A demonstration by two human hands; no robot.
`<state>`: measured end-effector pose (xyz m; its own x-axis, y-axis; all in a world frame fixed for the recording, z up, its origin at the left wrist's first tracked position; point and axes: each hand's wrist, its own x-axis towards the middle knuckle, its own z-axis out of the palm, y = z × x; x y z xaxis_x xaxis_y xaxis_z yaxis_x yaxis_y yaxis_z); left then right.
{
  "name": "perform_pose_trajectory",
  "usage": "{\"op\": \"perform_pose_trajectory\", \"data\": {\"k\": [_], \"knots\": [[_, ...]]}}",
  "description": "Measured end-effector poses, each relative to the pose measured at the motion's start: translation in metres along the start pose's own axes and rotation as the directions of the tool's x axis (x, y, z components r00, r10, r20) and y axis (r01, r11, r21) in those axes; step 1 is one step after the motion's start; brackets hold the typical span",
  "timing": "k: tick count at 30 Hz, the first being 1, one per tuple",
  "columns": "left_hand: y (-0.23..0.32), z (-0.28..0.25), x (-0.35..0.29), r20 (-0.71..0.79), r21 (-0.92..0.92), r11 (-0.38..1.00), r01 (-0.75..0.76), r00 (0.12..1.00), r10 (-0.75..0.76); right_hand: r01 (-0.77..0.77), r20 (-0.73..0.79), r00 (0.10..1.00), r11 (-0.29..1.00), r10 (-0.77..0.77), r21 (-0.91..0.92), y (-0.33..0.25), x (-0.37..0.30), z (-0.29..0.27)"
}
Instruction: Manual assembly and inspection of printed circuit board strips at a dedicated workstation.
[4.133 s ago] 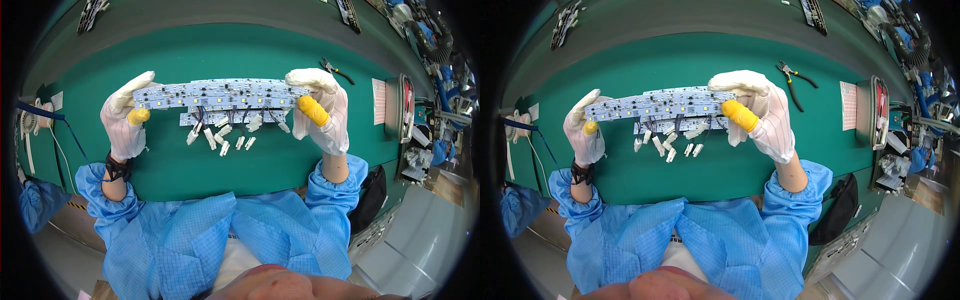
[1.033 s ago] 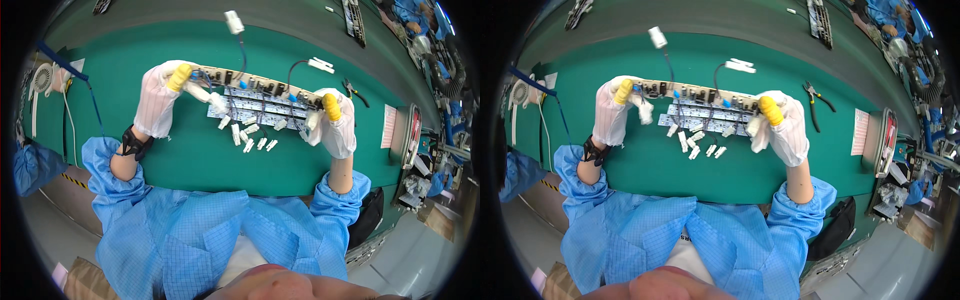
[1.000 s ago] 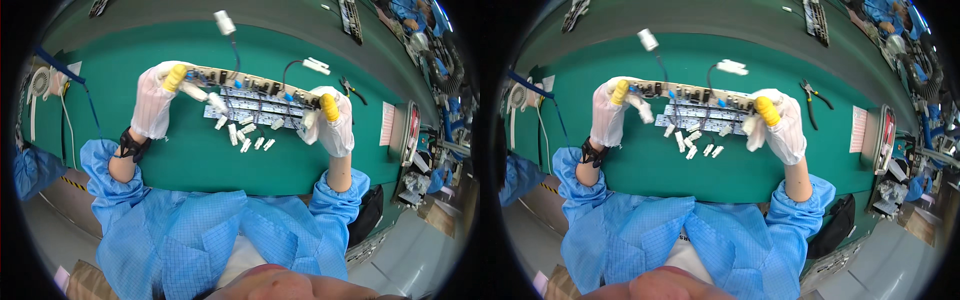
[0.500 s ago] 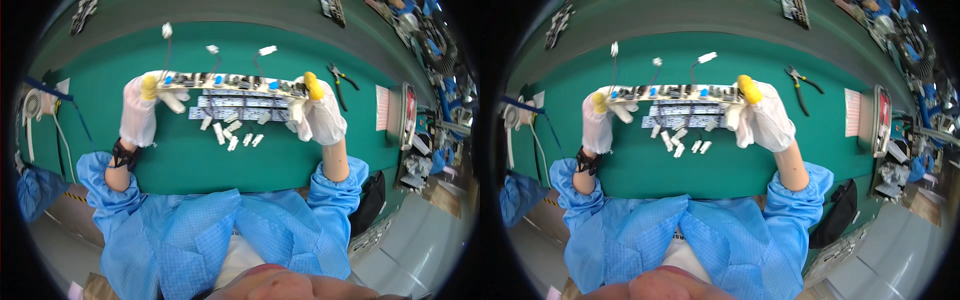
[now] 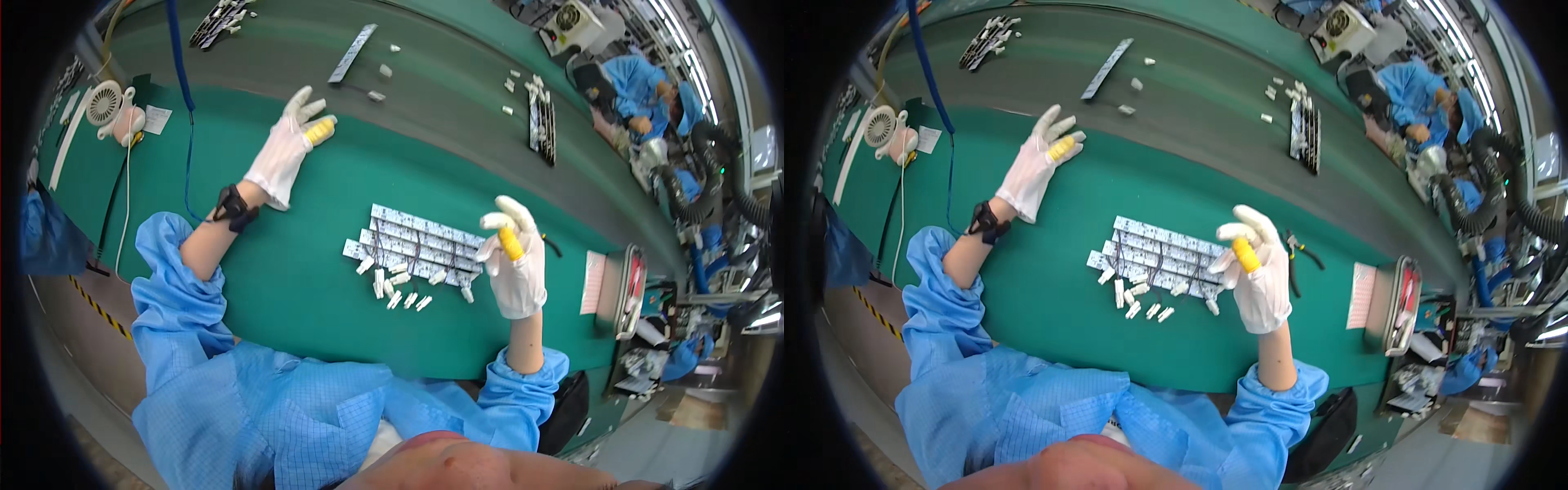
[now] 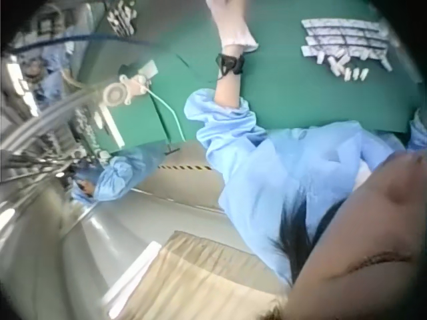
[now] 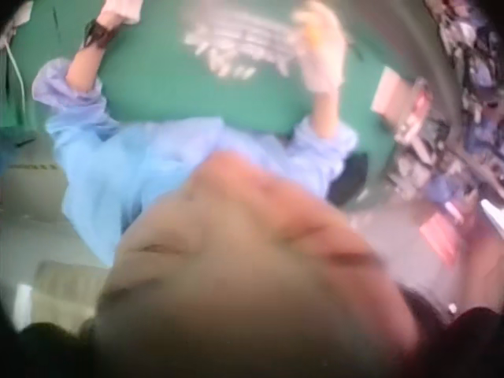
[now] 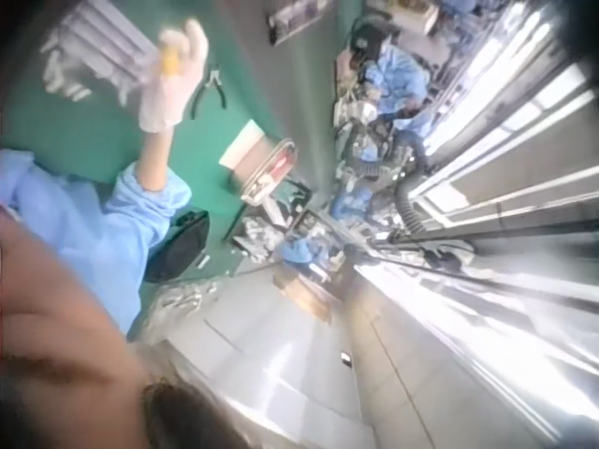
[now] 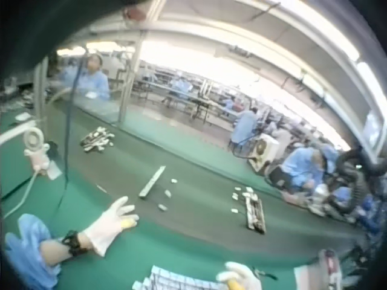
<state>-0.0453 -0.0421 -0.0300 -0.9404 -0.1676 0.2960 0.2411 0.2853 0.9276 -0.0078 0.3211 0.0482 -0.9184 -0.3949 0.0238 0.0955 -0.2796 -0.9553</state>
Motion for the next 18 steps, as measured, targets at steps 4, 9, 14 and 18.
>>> {"op": "perform_pose_trajectory", "data": {"k": [4, 9, 14, 18], "knots": [[0.015, 0.006, -0.015, 0.125, -0.227, 0.962, 0.152, 0.984, -0.126, 0.135, -0.024, 0.972, 0.64, -0.233, -0.756, 0.005, 0.06, -0.05], [0.018, 0.012, -0.009, 0.228, -0.064, 0.98, 0.189, 0.959, -0.171, -0.457, -0.316, 0.827, -0.228, -0.464, -0.86, 0.006, 0.192, -0.136], [0.012, 0.014, -0.014, 0.187, -0.064, 0.997, 0.05, 0.982, -0.037, -0.617, -0.601, 0.787, -0.158, -0.142, -0.771, 0.005, 0.247, -0.135], [0.012, 0.012, -0.016, 0.186, 0.081, 0.991, -0.103, 0.979, 0.086, -0.517, -0.488, 0.85, -0.136, -0.197, -0.845, 0.015, 0.259, -0.194]]}}
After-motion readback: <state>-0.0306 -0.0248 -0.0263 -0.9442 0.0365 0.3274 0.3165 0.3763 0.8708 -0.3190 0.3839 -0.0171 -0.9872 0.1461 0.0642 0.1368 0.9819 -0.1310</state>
